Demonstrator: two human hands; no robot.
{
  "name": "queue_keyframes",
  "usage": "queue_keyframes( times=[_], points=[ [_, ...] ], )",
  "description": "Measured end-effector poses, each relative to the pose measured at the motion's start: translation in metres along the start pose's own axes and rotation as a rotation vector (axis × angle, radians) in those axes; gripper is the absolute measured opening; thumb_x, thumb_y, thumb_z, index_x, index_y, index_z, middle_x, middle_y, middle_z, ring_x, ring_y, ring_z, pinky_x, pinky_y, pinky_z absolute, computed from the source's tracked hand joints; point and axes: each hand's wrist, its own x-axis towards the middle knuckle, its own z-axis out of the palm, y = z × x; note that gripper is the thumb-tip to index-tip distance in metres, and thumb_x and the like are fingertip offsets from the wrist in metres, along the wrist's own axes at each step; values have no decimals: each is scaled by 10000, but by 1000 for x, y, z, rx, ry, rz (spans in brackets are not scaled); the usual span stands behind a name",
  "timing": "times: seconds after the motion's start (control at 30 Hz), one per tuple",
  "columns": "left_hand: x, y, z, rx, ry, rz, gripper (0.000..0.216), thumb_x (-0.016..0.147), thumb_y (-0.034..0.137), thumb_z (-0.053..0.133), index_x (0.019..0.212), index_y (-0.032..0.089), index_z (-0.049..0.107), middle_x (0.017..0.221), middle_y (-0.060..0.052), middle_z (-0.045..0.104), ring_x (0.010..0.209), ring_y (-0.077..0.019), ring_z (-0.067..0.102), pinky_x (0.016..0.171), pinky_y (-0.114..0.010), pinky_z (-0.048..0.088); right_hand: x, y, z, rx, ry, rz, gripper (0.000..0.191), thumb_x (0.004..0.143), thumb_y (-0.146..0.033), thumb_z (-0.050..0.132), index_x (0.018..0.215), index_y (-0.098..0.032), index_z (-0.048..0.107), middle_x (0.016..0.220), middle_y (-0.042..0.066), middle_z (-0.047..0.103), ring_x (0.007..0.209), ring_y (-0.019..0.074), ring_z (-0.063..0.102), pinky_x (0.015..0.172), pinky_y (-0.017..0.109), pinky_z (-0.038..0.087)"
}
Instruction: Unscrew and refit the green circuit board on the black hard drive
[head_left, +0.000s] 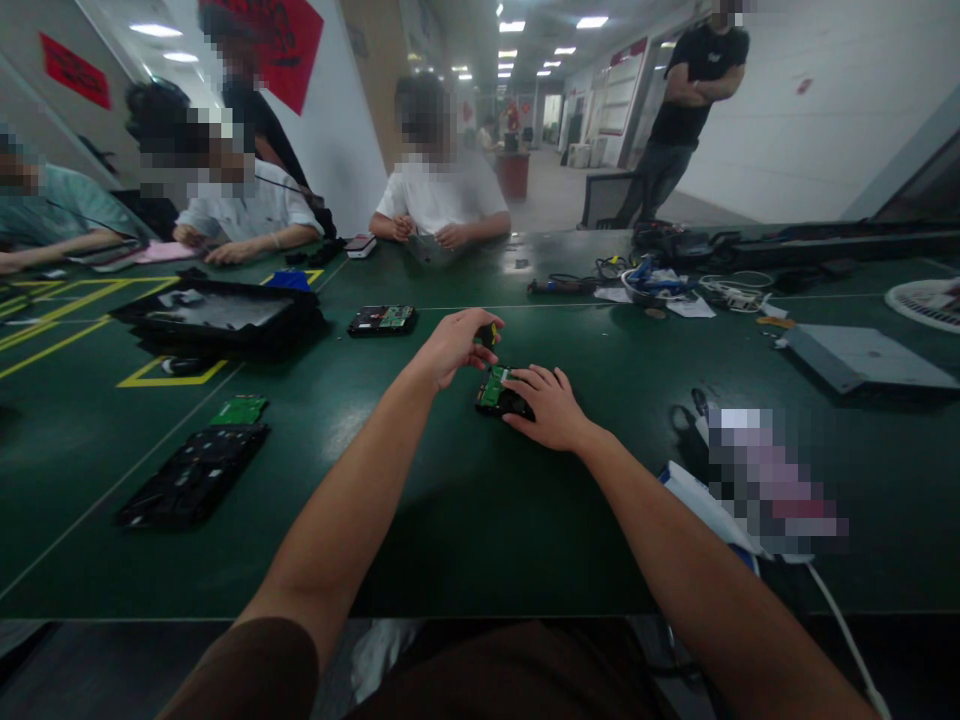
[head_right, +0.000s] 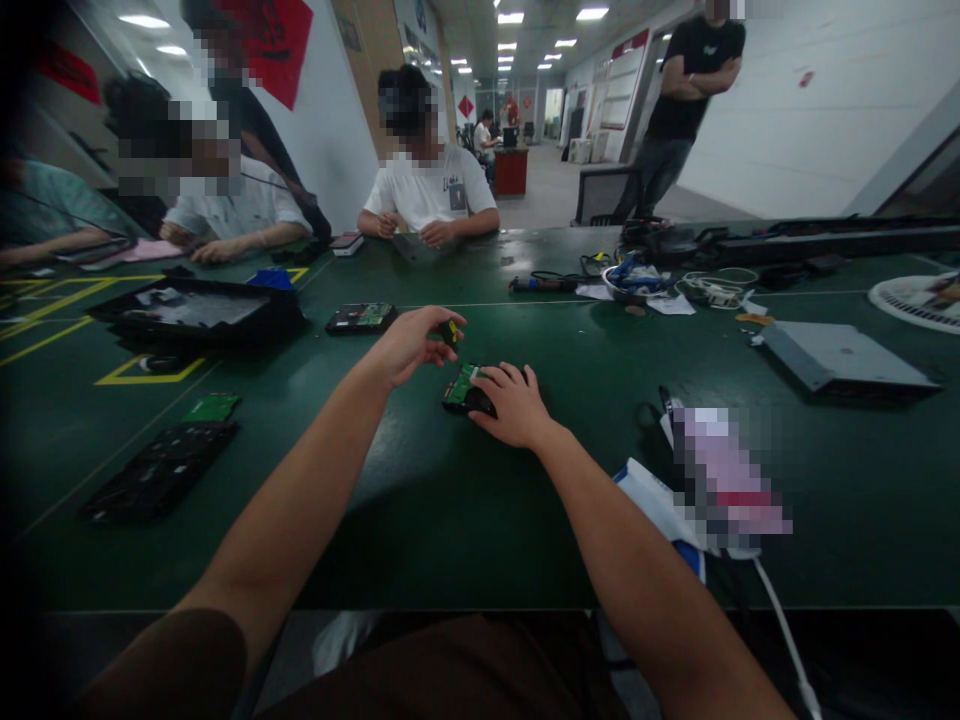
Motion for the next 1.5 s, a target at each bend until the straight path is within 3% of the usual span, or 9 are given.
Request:
queue_keyframes(
  times=[0.33, 0.73, 1.0, 1.27, 1.5],
  points=[
    [3, -2, 1, -43, 19, -40, 198, 902, 360, 564, 958, 175, 602, 924, -95, 712, 568, -156, 680, 497, -253, 465, 0, -1, 0, -12, -7, 9, 623, 960, -586, 546, 1515, -310, 489, 1677, 65, 331, 1541, 384, 243, 1228, 673, 129],
    [4, -3, 0, -44, -19, -37, 219, 903, 373, 557, 973, 172, 604, 970, -104, 722, 575, -167, 699, 489, -262, 478, 0, -2, -1, -14, -4, 9, 603, 964, -577, 549, 1505, -315, 497, 1689, 54, 306, 1539, 387, 253, 1220, 683, 155],
    [4, -3, -1, -44, -20, -42, 233, 901, 379, 567, 996, 171, 611, 954, -107, 724, 581, -162, 693, 505, -259, 486, -1, -4, -3, -8, -1, 34, 612, 938, -582, 597, 1483, -314, 526, 1739, 72, 116, 1543, 393, 247, 1233, 658, 141],
    [2, -1, 0, -19, -34, -28, 226, 879, 361, 583, 995, 173, 629, 975, -101, 720, 591, -155, 692, 495, -247, 472, 0, -2, -1, -23, -19, 16, 609, 964, -586, 553, 1506, -314, 500, 1682, 72, 316, 1542, 378, 248, 1228, 664, 139],
    [1, -1, 0, -15, -32, -28, 226, 874, 361, 594, 1000, 179, 640, 981, -100, 722, 592, -151, 689, 495, -243, 470, 1, -2, -1, -27, -38, 26, 625, 967, -600, 536, 1521, -314, 487, 1680, 71, 326, 1552, 377, 224, 1235, 655, 109]
  ],
)
